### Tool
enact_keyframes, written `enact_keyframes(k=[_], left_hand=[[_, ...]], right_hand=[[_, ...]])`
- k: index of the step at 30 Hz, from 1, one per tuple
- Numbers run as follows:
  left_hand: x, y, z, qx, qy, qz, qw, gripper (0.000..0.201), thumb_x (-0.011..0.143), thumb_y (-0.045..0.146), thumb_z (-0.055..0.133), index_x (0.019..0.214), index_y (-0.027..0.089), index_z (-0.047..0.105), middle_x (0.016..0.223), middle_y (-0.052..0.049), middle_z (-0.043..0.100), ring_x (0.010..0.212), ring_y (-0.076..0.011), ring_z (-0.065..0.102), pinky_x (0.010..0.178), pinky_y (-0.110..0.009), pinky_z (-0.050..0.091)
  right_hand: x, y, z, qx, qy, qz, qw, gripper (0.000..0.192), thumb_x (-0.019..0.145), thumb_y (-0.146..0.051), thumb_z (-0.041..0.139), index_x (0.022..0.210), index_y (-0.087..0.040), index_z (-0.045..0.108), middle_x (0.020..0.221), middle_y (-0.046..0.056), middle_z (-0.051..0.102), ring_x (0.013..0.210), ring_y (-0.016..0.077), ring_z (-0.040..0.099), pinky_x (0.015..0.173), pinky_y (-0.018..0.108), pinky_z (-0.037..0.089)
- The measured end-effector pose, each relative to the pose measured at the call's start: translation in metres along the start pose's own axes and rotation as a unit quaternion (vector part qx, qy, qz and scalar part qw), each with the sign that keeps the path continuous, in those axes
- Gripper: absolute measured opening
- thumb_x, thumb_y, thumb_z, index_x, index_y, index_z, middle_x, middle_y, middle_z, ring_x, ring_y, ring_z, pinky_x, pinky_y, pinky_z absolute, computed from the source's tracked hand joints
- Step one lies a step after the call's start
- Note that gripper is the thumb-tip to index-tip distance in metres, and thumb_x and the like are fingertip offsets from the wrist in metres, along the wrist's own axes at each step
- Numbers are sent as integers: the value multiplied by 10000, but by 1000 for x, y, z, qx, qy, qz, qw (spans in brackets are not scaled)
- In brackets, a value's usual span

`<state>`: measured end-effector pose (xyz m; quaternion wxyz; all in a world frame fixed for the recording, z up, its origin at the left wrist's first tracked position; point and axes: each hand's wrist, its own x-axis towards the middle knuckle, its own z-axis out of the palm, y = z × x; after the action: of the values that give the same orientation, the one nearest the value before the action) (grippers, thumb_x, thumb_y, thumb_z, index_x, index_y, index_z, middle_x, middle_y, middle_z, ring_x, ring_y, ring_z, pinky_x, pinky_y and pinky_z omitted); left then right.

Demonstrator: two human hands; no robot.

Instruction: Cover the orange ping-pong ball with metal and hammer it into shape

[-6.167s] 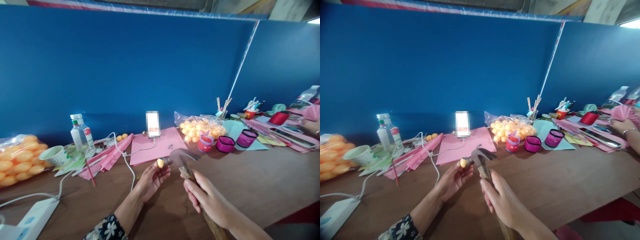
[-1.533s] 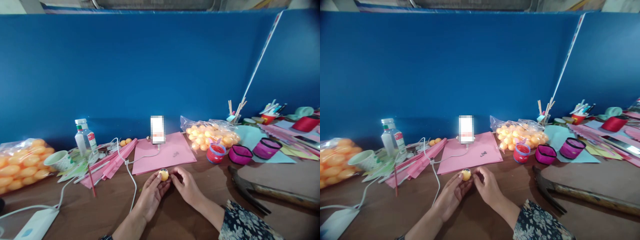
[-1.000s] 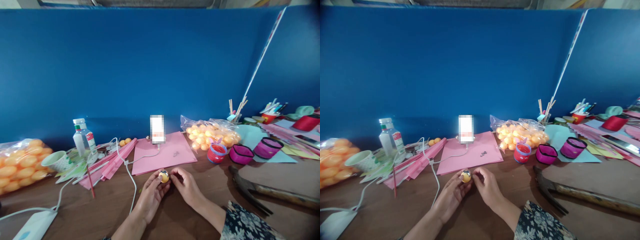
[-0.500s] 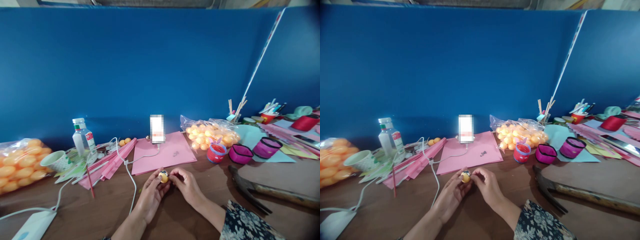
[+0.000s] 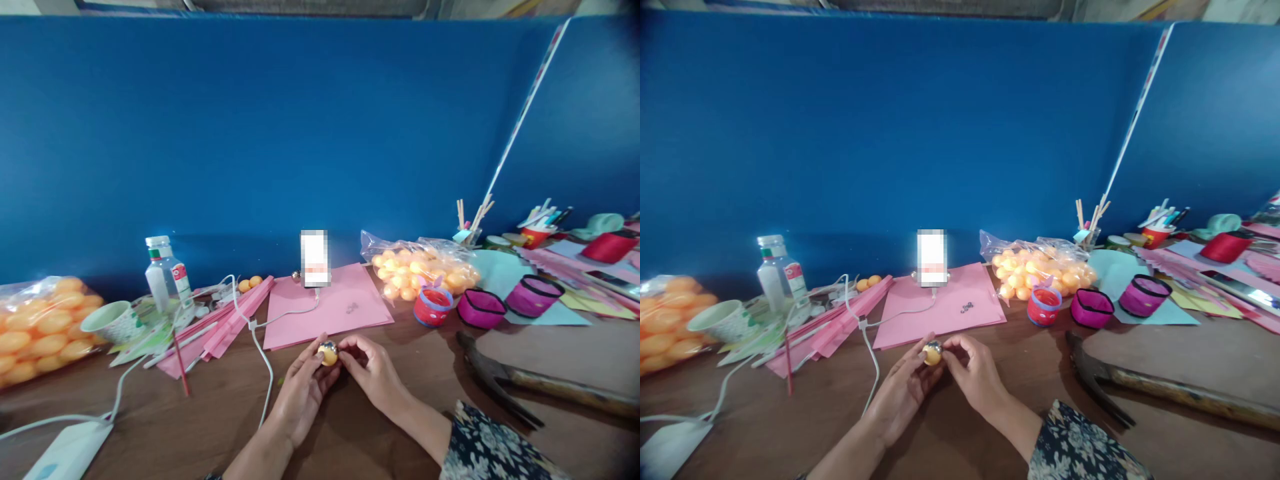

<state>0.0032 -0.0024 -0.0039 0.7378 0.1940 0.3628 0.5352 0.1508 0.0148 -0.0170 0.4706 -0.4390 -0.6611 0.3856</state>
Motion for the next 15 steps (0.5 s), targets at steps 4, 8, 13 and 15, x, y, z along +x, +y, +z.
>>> enact_keyframes(k=[4, 8, 13, 15], left_hand=[[2, 0, 0, -5, -4, 4, 1000, 442, 746, 152, 584, 1182, 188, 519, 982, -77, 649, 832, -147, 616, 797, -288, 492], [3, -2, -3, -11, -4, 7, 1000, 426, 753, 158, 578, 1175, 188, 526, 1028, -83, 636, 846, -148, 614, 799, -289, 494], [3, -2, -4, -13, -5, 8, 1000, 409, 756, 165, 578, 1162, 185, 531, 1043, -86, 631, 841, -148, 615, 786, -284, 498], [3, -2, -3, -13, -7, 7, 1000, 403, 757, 170, 580, 1157, 184, 530, 1043, -87, 631, 848, -151, 616, 791, -287, 496]], right_hand=[[-1, 0, 1, 2, -2, 4, 1000, 97, 809, -262, 531, 859, -187, 568, 788, 11, 628, 705, 135, 591, 642, 227, 471], [0, 1, 1, -3, 0, 7, 1000, 106, 796, -274, 551, 859, -191, 572, 790, 11, 630, 700, 138, 587, 635, 231, 471], [0, 2, 0, -9, 3, 9, 1000, 113, 798, -273, 547, 868, -188, 571, 790, 15, 629, 707, 142, 590, 634, 232, 470], [0, 1, 0, -9, 2, 9, 1000, 113, 801, -269, 542, 873, -186, 569, 802, 18, 629, 718, 143, 592, 642, 233, 472]])
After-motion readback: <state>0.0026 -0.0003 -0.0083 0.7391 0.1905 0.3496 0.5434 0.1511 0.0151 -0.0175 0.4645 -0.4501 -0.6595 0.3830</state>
